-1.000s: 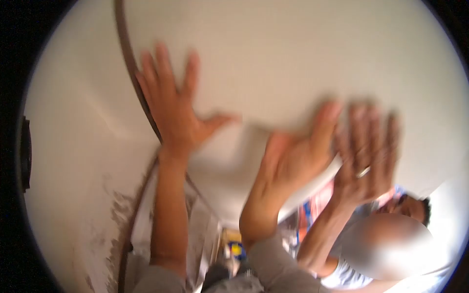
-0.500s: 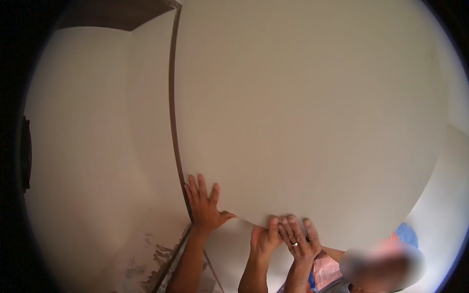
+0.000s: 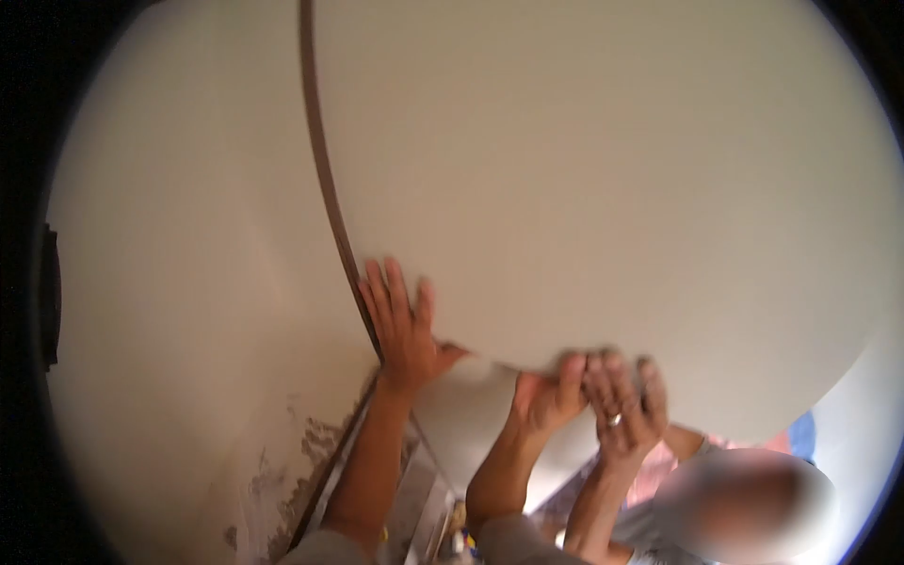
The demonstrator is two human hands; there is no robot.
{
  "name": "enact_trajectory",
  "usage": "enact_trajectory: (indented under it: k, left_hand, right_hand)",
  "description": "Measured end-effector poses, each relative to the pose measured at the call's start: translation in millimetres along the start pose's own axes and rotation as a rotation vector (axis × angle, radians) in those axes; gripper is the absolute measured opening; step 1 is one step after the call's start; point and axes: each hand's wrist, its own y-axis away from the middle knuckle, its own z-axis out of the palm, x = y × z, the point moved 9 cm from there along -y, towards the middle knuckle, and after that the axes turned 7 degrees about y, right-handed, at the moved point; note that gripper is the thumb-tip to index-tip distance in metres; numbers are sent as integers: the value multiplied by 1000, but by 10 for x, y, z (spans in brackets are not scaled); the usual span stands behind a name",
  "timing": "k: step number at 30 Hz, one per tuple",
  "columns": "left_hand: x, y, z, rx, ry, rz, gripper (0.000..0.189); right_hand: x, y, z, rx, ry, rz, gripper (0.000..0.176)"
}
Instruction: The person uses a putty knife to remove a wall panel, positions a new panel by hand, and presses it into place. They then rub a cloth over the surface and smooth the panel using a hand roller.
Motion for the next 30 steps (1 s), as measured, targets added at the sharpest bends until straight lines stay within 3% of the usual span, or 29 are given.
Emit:
enact_trajectory:
  k: [4, 8, 15, 25, 30]
  left_hand:
    - [25, -7, -27, 68, 26, 17, 109]
    - [-22, -9, -19, 93, 45, 46, 110]
    - [-32, 42, 166, -33, -22, 23, 111]
    - [-46, -20, 28, 35, -71, 18, 109]
    - [-61, -4, 65, 29, -92, 27, 111]
  right_hand:
    - [380, 276, 547, 203, -1042, 609, 32]
    - [511, 435, 669, 474, -1549, 761, 28]
    - [521, 291, 844, 730, -1753, 809, 22]
    - [423, 163, 810, 682, -1821, 650, 26]
    - [368, 127, 863, 678, -1818, 686, 25]
